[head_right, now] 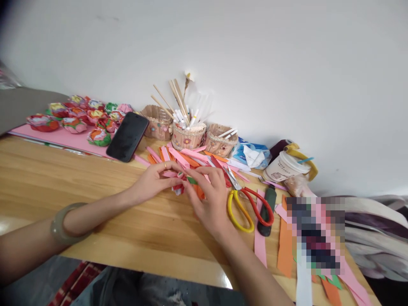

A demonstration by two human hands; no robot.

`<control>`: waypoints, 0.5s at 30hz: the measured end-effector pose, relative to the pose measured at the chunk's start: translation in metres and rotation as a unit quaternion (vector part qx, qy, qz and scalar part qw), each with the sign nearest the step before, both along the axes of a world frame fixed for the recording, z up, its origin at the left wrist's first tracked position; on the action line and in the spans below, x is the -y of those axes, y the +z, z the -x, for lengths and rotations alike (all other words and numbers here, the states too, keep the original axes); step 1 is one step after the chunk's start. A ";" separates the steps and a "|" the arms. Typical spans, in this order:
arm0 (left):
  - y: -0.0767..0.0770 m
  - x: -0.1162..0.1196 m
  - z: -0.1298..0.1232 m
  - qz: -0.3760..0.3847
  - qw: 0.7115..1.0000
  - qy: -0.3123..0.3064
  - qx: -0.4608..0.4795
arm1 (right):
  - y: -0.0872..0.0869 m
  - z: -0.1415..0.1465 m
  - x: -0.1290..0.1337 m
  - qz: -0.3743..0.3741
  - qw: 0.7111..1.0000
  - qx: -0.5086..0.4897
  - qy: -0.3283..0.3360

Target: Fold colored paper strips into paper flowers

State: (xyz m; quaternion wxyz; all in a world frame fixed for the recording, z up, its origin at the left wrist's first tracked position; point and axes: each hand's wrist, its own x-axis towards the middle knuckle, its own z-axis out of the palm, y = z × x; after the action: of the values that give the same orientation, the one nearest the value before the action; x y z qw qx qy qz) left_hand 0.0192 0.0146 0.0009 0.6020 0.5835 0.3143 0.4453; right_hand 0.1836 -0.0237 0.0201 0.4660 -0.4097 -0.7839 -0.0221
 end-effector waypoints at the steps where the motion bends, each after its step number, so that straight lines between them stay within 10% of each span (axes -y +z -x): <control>1: -0.001 0.001 0.000 -0.015 1.000 0.006 0.003 | -0.001 0.001 0.000 0.003 1.000 0.006 0.007; 15: -0.001 0.005 0.001 -0.220 0.970 0.102 0.031 | -0.011 0.006 0.006 -0.092 0.995 0.034 0.010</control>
State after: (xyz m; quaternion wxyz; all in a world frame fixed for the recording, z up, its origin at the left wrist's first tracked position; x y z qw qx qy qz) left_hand 0.0187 0.0092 -0.0002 0.4198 0.6521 0.2483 0.5804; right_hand 0.1775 -0.0295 0.0093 0.4751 -0.3564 -0.7978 -0.1039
